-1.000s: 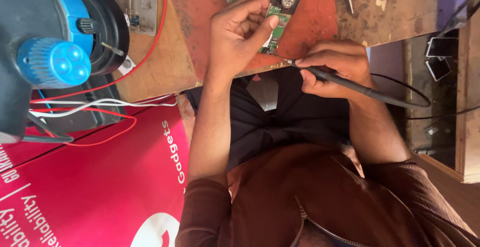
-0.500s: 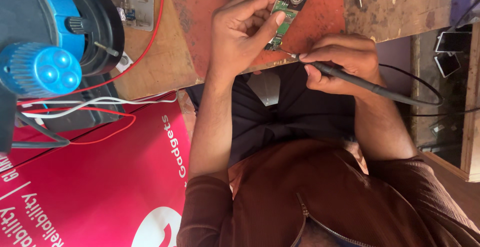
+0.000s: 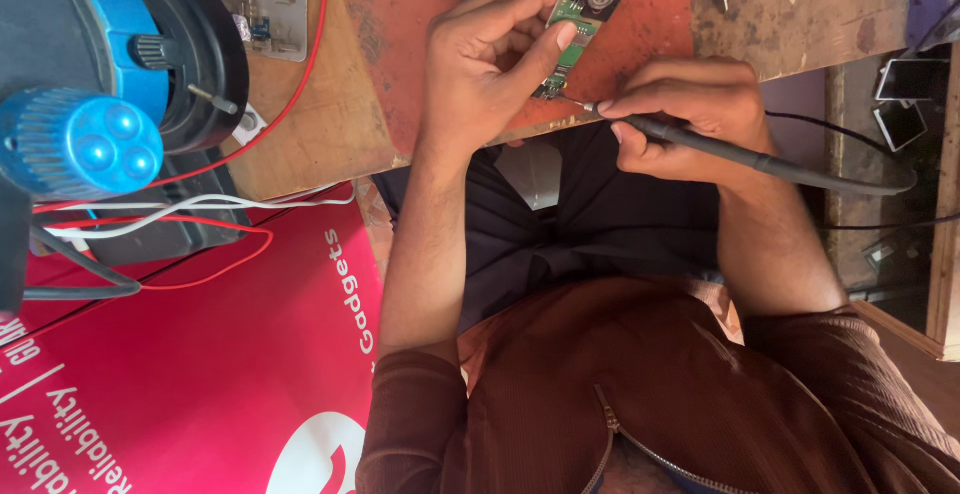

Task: The person uses a soldering iron to work on a small green circuit board, repeatedly touching the tip to various points on the board. The person then connects a USB cable to the board and uses multimeter probes to test connections.

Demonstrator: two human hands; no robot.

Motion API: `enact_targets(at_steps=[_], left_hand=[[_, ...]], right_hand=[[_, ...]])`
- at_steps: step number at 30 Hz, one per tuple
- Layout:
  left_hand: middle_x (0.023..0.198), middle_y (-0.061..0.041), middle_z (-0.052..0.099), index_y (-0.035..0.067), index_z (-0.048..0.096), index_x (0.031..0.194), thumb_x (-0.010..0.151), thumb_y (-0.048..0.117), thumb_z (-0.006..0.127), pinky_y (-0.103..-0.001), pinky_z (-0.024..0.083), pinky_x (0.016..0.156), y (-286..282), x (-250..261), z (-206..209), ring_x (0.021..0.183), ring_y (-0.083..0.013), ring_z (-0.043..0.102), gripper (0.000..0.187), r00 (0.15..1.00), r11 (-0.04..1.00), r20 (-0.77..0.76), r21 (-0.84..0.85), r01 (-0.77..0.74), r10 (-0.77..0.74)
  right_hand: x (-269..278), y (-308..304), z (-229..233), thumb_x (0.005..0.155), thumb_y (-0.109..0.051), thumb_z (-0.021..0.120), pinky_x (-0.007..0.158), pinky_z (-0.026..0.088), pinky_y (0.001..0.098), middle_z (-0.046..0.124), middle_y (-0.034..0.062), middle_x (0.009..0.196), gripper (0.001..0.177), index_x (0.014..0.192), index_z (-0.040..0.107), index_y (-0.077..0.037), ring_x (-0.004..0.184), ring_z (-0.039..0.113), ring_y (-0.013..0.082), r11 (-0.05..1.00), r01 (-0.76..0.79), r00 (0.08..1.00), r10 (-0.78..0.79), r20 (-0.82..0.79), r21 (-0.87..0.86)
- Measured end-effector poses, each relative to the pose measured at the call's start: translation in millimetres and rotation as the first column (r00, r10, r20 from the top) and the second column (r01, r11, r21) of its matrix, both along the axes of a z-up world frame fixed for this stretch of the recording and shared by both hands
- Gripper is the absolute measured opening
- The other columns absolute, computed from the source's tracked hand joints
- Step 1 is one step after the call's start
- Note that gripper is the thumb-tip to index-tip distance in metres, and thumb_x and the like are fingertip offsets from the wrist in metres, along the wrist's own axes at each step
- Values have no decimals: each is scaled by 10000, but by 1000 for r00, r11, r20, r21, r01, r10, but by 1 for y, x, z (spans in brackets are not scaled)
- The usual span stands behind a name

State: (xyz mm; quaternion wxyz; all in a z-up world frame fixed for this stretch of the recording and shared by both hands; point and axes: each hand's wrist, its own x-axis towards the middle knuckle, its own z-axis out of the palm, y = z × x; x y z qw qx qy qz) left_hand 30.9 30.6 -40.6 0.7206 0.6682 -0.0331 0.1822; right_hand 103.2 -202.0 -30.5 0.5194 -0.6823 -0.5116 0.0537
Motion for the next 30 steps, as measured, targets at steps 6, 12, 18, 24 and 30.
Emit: enact_targets(at_steps=[6,12,18,24,30], left_hand=[[1096,-67,696,-80,665,1290,1034,-65,741,-207,630,714,1,-1,2,860,-67,707,268,1000,1000,-1,5,18,-18],[1088,-64,693,-80,666,1289,1032,-76,739,-206,628,705,0,0,1,847,-64,698,267,1000,1000,3,-13,14,-14],[1088,-62,690,-83,661,1289,1030,-77,736,-207,629,707,1,0,3,846,-62,698,269,1000,1000,9,-9,16,-16],[1087,-62,681,-87,665,1292,1035,-72,737,-203,615,705,0,-1,5,846,-60,684,267,1000,1000,-11,-19,21,-21],[1089,-68,694,-89,666,1280,1032,-70,738,-202,617,699,0,0,5,840,-61,691,259,1000,1000,-8,-1,19,-19]], right_hand=[[-2,0,0,906,-63,821,571,517,229,715,97,869,139,1019,762,-6,729,696,160,999,31,999,-32,12,8],[-1,-1,-1,902,-59,820,570,517,237,715,101,870,140,1015,758,-6,728,694,163,999,27,1000,-27,13,18],[-1,1,-1,903,-52,826,589,533,240,719,106,890,146,1019,754,0,747,703,175,1000,11,1000,-11,10,22],[-2,2,-1,892,-37,821,585,525,252,720,112,885,134,998,750,4,741,701,183,1000,7,999,-8,40,30],[-1,5,-2,891,-48,825,578,522,248,723,109,872,132,989,752,3,723,697,175,999,-6,998,3,60,53]])
